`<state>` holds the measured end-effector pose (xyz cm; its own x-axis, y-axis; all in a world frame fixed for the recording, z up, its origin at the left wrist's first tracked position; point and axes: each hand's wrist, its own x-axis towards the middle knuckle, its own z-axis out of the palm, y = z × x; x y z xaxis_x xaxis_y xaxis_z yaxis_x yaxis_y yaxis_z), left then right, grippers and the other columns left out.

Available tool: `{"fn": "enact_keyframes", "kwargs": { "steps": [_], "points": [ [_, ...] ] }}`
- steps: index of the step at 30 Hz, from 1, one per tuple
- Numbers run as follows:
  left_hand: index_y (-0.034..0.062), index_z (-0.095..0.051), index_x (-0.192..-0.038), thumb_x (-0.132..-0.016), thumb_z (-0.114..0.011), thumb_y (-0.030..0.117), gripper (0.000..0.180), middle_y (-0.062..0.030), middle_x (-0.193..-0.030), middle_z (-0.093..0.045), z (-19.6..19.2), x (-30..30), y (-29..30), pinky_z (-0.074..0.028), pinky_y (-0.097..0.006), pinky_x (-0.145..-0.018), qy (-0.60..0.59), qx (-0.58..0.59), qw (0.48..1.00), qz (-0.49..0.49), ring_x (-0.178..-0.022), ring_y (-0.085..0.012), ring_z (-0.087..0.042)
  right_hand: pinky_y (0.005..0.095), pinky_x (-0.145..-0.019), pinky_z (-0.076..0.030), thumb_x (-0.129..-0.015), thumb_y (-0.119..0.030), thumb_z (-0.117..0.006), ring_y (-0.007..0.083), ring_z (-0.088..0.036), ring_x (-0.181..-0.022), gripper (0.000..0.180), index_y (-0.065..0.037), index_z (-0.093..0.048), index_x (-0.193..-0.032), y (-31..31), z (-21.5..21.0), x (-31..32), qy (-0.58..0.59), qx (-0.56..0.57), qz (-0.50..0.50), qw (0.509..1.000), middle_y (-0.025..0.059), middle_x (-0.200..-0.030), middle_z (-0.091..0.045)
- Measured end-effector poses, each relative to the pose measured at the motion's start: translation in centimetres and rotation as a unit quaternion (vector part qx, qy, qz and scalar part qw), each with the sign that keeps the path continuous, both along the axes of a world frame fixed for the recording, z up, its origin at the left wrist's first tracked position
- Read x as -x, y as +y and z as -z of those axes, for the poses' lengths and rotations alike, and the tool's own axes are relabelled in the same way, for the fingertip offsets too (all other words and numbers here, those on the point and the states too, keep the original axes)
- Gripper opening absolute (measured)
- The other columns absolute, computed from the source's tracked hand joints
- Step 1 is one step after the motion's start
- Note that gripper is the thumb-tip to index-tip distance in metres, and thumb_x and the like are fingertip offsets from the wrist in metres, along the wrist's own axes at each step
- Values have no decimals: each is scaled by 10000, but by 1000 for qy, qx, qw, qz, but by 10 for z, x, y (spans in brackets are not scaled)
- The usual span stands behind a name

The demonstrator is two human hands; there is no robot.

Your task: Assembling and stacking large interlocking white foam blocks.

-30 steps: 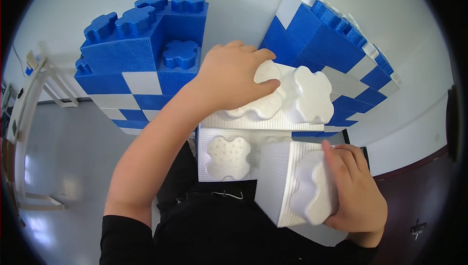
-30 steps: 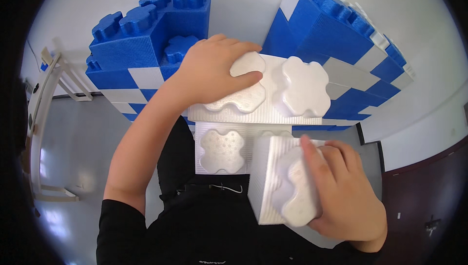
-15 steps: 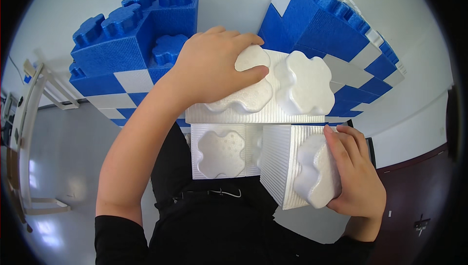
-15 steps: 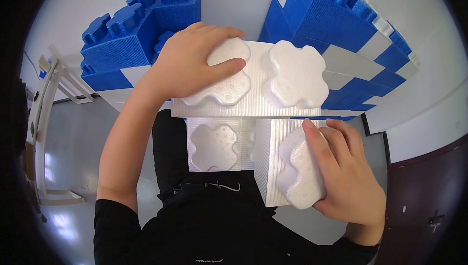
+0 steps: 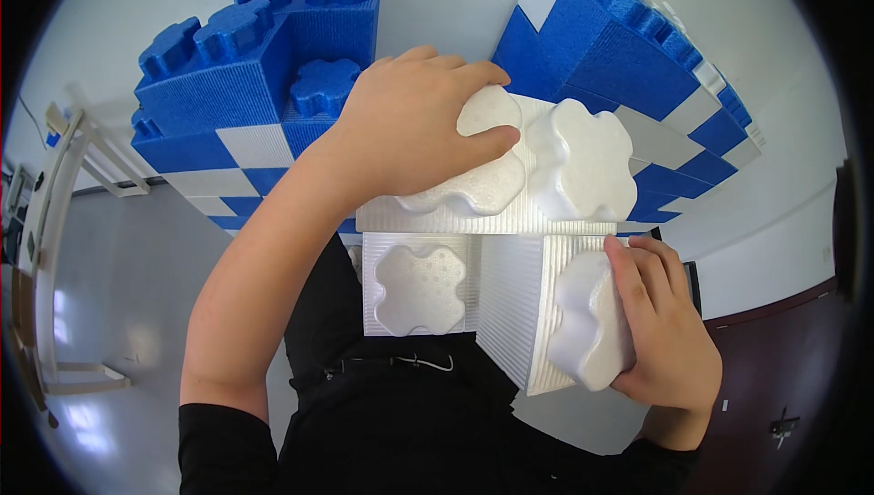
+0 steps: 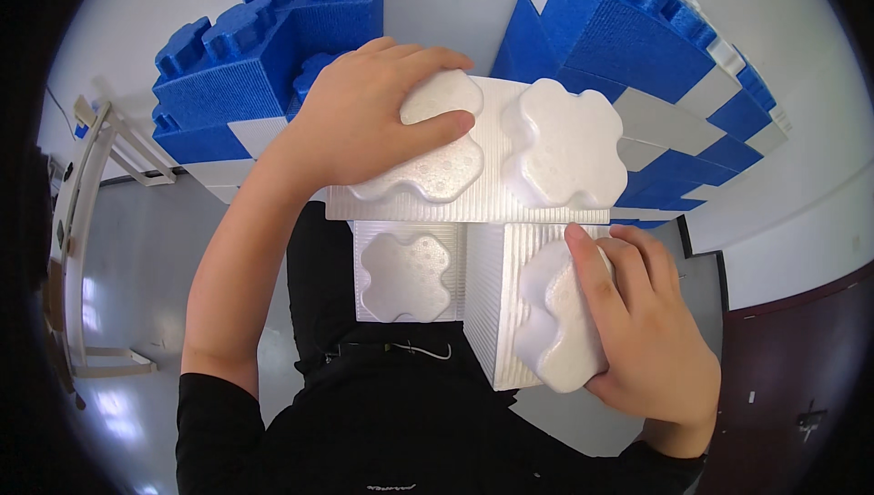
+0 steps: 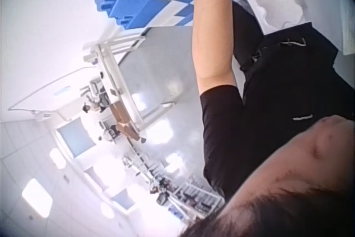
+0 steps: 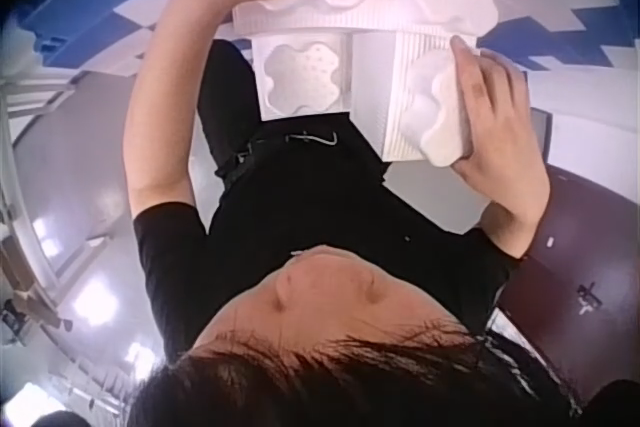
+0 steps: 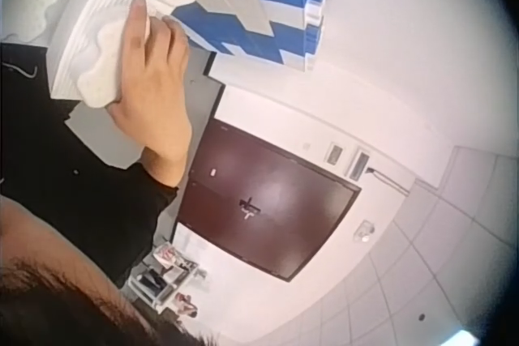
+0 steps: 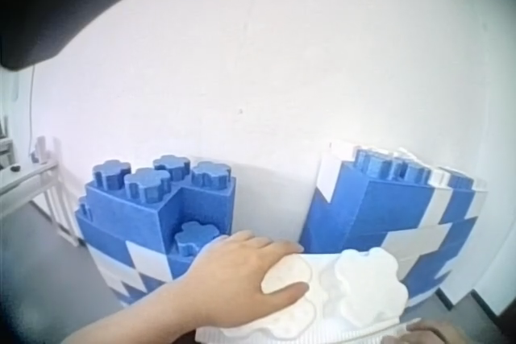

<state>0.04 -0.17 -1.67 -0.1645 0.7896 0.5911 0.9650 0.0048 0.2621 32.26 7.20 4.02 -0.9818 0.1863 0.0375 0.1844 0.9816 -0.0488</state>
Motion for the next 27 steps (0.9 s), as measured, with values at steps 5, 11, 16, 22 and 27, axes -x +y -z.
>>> {"fn": "enact_keyframes", "kwargs": {
  "steps": [5,11,16,22,27],
  "points": [
    [131,-722,-1305,-908,-719,458,514,-112,-1216,-753,0,0,1,-534,-433,-980,2,-2,1000,0,-1105,-328,-668,573,-1115,-403,-651,-212,-935,514,-470,-1303,1101,50,-392,-1573,5,10,3,-4,7,-3,1000,271,-1356,-539],
    [132,-722,-1304,-908,-725,452,509,-107,-1205,-756,-1,-1,0,-536,-430,-972,8,0,1000,0,-1085,-324,-670,593,-1139,-356,-692,-221,-903,527,-452,-1311,1055,59,-381,-1565,8,21,5,-2,11,-10,1000,294,-1359,-526],
    [135,-720,-1308,-911,-728,451,507,-105,-1202,-756,0,-2,0,-537,-429,-964,14,-4,1000,-1,-1078,-320,-671,602,-1141,-343,-696,-154,-855,536,-436,-1317,1001,64,-386,-1553,10,33,7,12,24,-4,1000,298,-1361,-509],
    [136,-716,-1314,-912,-728,446,507,-98,-1204,-755,1,-6,-3,-535,-429,-967,23,-14,1000,0,-1082,-321,-670,642,-1161,-309,-646,-82,-817,541,-418,-1335,1056,64,-334,-1573,9,48,7,4,13,-8,1000,300,-1397,-472],
    [132,-716,-1316,-911,-727,436,506,-90,-1220,-753,-4,-6,-4,-531,-426,-982,-2,4,1000,-3,-1102,-322,-666,672,-1186,-278,-631,-78,-820,547,-397,-1366,1084,62,-318,-1581,12,50,8,8,9,-14,1000,293,-1423,-454]
  ]
}}
